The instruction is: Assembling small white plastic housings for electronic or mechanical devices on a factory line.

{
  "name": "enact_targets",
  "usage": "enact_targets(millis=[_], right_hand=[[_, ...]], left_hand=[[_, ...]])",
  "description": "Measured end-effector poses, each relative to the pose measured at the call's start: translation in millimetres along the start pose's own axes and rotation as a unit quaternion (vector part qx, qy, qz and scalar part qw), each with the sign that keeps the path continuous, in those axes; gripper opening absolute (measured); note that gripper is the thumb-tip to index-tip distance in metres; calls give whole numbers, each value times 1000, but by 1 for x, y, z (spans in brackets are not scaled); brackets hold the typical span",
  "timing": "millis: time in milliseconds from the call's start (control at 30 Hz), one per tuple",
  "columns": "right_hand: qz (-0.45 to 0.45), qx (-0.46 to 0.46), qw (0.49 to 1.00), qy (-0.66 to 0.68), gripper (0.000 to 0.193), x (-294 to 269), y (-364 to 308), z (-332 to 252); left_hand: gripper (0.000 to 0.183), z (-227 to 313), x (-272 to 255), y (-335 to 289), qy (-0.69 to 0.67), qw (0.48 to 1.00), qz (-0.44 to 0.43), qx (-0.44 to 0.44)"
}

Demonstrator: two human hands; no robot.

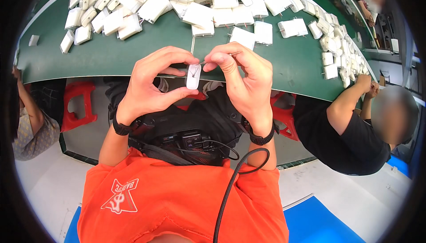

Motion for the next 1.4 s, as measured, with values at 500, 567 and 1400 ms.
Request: enact_targets(millis=[500, 567, 1400], right_hand=[[-22, -39, 993, -107, 3, 4, 10, -18], [-47, -61, 985, -153, 3, 5, 12, -22], [-70, 127, 985, -89, 11, 16, 39, -21]], left_hand=[[53, 0, 0, 0, 3, 1000, 1, 12], [53, 1, 0, 0, 7, 1000, 2, 14], [52, 0, 1, -1, -9, 1000, -5, -11]])
Point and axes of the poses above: each hand's wrist, its own y-axis towards the middle knuckle, its own x-axis out of the palm, z = x × y, the point moved 2 cm from there along y, towards the middle knuckle, and after that the axes turned 11 degrees about -x, right-handed, at the moved point
